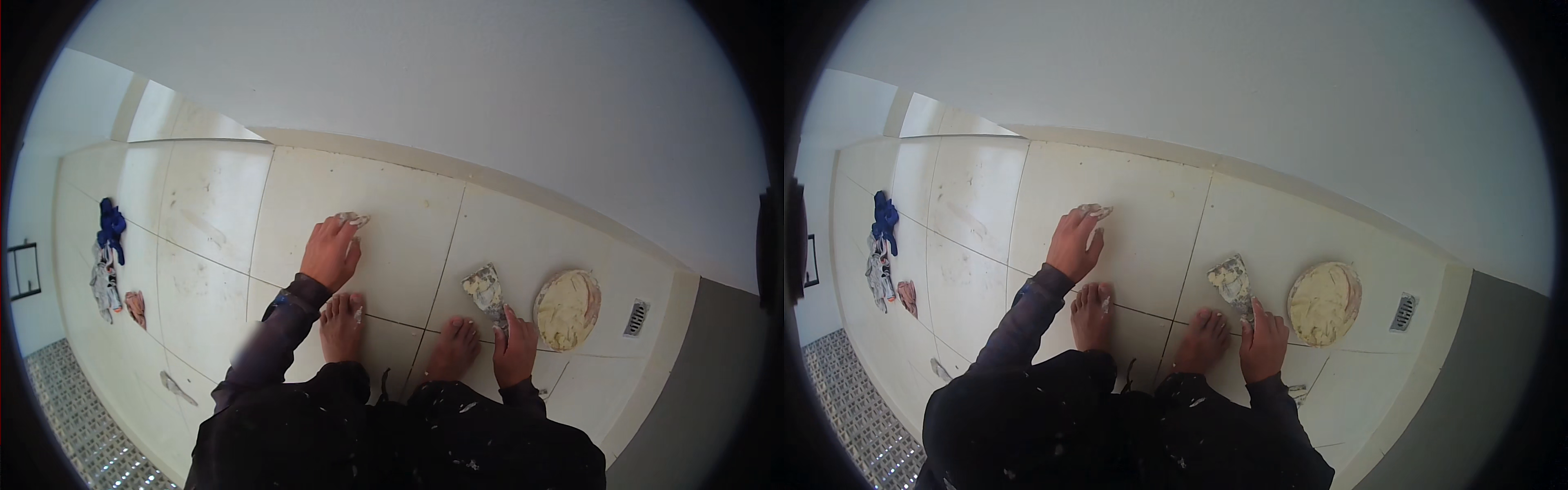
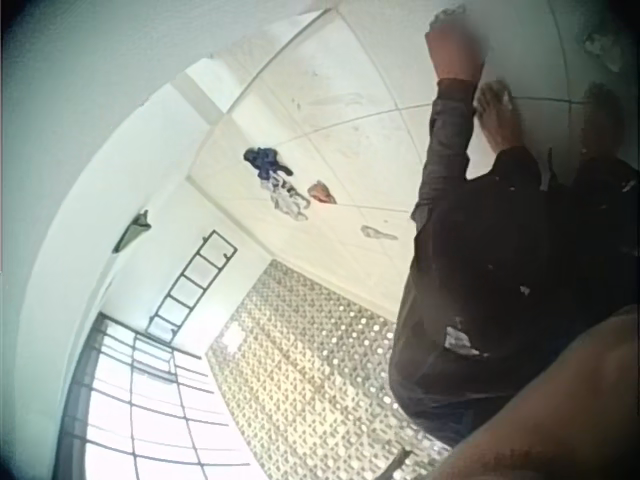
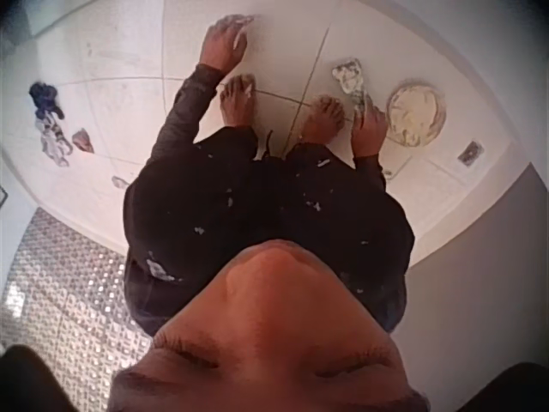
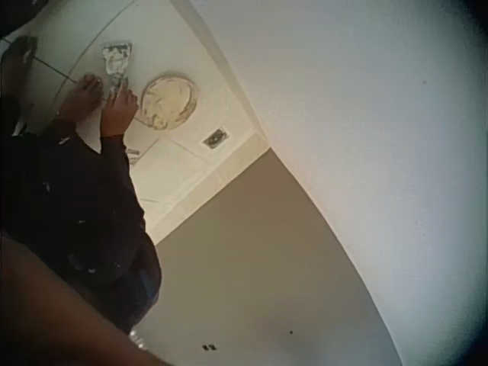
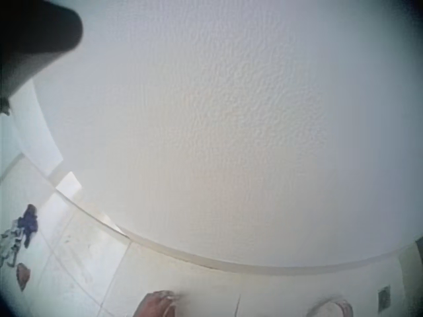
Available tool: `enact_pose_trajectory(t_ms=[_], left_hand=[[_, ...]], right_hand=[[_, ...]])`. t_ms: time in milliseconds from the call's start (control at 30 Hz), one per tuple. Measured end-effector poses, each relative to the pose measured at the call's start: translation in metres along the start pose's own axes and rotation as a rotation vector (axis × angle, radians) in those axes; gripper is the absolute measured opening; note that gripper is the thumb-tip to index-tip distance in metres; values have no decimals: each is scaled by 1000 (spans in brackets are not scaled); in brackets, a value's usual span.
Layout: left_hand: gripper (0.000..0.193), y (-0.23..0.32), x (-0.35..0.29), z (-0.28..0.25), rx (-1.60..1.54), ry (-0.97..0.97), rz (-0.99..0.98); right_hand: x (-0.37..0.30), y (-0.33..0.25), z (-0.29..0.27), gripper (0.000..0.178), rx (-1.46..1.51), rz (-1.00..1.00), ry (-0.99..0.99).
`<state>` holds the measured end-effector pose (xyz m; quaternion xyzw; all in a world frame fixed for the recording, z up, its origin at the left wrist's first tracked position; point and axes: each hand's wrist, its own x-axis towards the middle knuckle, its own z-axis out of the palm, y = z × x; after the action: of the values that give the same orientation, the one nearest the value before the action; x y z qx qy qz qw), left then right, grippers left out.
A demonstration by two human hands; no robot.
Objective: The person applies grout to joints between floor tiles using a putty knife and their fingers. They pick up material from a container and spread it along the lines, smoothing the surface over multiple sections of the floor.
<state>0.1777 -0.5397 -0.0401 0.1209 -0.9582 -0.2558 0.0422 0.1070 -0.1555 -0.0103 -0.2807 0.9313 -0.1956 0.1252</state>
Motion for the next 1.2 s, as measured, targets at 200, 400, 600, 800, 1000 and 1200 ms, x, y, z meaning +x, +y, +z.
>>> enact_pose_trajectory(t_ms=[200, 400, 600, 800, 1000, 1200], left_hand=[[51, 51, 88, 58, 43, -186, 573], [52, -11, 121, 59, 155, -129, 665], [69, -109, 34, -43, 800, 56, -660], [56, -96, 5, -80, 494, 26, -694], [38, -10, 6, -32, 12, 53, -148], [34, 60, 32, 11, -250, -136, 189]], right_hand=[[-3, 12, 22, 42, -2, 83, 77], [-16, 17, 18, 41, 101, 186, 168], [-52, 13, -19, 30, 321, 314, 229], [-106, 46, 8, 31, 1271, 1261, 345], [-72, 41, 7, 43, 1467, 1282, 627], [-98, 110, 26, 35, 1257, 963, 502]])
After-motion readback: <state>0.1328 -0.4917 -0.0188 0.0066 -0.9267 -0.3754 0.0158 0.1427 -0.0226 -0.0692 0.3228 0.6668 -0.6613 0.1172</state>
